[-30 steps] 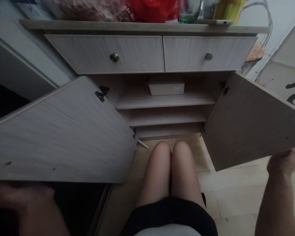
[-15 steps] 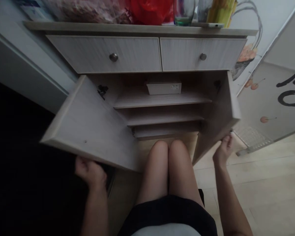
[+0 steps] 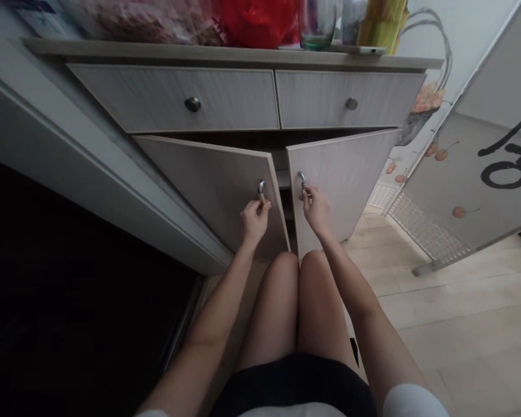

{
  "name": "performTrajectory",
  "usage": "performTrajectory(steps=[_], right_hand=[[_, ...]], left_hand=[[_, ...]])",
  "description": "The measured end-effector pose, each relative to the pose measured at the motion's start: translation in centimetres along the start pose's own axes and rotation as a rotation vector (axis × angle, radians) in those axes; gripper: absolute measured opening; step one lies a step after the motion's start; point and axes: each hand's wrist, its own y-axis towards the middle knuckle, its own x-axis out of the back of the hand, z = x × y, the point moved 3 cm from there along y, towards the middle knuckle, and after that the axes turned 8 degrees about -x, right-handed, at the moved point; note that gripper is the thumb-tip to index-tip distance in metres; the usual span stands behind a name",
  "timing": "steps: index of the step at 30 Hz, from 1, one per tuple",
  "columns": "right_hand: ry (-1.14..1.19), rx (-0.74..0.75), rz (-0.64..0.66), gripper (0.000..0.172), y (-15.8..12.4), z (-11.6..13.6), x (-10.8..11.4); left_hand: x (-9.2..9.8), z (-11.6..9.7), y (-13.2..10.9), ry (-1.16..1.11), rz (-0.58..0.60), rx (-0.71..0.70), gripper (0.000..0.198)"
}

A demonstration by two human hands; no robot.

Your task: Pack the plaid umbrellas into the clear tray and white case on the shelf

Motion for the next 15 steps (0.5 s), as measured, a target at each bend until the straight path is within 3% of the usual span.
performTrajectory(steps=[6, 15], right_hand=[[-0.095, 0.006, 0.036, 0.036, 3.7, -0.1, -3.4], [-0.188, -0.022, 0.044, 0.037, 7.0, -0.1, -6.1]], left_hand=[[-4.2, 0.4, 4.8, 0.031, 0.076, 0.102, 0.027], [-6.7, 1.3, 8.2, 0.068, 0.105, 0.162, 0.026]])
